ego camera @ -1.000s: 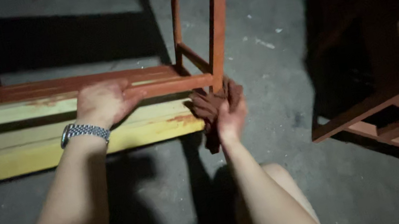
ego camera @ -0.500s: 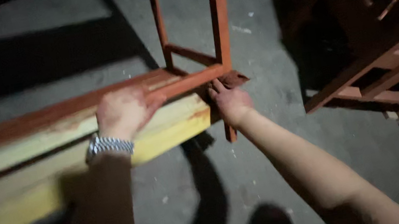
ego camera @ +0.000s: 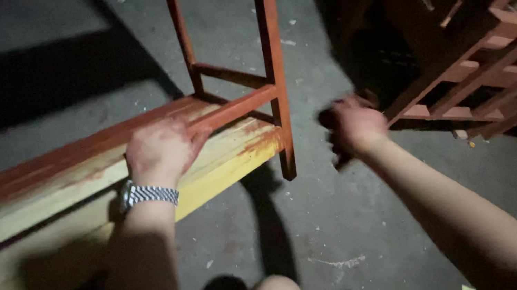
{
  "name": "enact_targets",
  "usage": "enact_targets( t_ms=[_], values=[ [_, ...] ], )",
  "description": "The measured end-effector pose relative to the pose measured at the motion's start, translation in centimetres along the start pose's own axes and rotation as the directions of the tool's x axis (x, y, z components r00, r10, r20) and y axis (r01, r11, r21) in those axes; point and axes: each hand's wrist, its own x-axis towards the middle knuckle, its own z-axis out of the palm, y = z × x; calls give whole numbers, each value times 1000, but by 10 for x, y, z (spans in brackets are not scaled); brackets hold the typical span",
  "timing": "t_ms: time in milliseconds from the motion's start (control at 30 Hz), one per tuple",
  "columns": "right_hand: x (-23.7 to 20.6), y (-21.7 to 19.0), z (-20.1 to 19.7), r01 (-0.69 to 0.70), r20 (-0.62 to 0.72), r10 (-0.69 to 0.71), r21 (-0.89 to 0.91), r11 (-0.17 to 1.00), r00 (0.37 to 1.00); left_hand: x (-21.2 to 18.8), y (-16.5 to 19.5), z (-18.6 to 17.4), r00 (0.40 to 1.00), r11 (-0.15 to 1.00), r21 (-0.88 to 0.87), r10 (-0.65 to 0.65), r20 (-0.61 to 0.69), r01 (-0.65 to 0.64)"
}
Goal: The person wipes a reddish stain onto the unfinished wooden rails and legs of an overturned chair using a cloth, holding the chair steady with the other hand and working across different rails and sides of the frame.
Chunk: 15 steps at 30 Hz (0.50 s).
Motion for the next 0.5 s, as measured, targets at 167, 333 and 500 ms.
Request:
enact_targets(
  t_ms=[167, 333, 500],
  values=[
    [-30, 14, 29, -13, -244, 246, 684, 730, 938, -3, 4, -5, 997, 999, -35, 36, -71, -38],
    [6, -76, 61, 13, -28, -10, 118, 993, 1000, -2, 5, -4, 998, 1000, 19, 24, -51, -23],
    [40, -109, 48, 282, 172, -247, -219, 934, 954, -2, 3, 2, 996, 999, -48, 0, -84, -4]
  ],
)
